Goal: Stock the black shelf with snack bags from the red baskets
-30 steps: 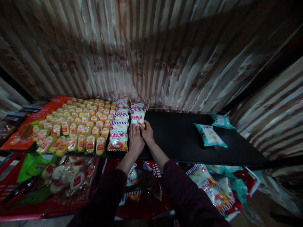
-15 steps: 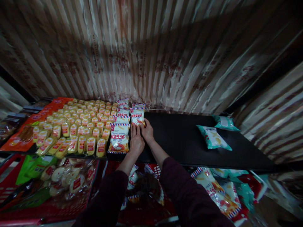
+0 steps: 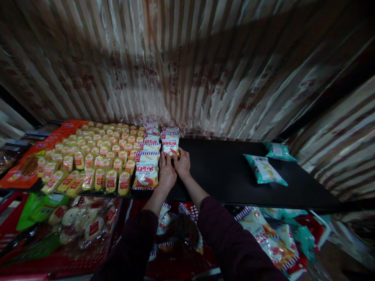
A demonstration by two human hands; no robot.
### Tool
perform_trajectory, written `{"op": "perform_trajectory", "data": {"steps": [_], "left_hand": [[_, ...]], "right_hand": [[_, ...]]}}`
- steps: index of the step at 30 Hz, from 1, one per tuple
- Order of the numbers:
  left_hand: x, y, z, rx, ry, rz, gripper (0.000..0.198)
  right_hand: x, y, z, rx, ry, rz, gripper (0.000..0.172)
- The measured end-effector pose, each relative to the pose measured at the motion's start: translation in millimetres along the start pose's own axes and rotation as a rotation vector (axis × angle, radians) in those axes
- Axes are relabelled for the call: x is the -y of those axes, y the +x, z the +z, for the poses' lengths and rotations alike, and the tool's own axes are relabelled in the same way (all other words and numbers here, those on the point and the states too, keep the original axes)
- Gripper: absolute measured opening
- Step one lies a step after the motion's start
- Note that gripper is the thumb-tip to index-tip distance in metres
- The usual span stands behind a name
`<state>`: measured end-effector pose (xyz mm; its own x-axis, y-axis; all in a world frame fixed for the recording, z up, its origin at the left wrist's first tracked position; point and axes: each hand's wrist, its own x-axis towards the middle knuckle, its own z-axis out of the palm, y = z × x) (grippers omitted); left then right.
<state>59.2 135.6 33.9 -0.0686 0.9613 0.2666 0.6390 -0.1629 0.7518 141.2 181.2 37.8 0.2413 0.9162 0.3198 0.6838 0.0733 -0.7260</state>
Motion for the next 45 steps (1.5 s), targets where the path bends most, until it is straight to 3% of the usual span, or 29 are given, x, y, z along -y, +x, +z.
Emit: {"op": "perform_trajectory", "data": {"steps": [11,22,32,45], "left_hand": [[13,4,10.1,0.004,-0.101,0.041,0.067],[13,6,10.5,-0.007,-0.171,0.075,0.069],[11,14,4.3,0.039,-0.153,-0.041,0.062],[16,21,6.7,0.037,-0.214,-0.045,0.066]], "right_hand": [[4,1,0,0.039,-0.070,0.012,0.048],[10,7,-3,0.139,-0.112,0.059,0.051],[17,11,0,0.183,-0.215,0.073,0.054],[19,13,-1,0.223,-0.278,0.047,0.053]]}}
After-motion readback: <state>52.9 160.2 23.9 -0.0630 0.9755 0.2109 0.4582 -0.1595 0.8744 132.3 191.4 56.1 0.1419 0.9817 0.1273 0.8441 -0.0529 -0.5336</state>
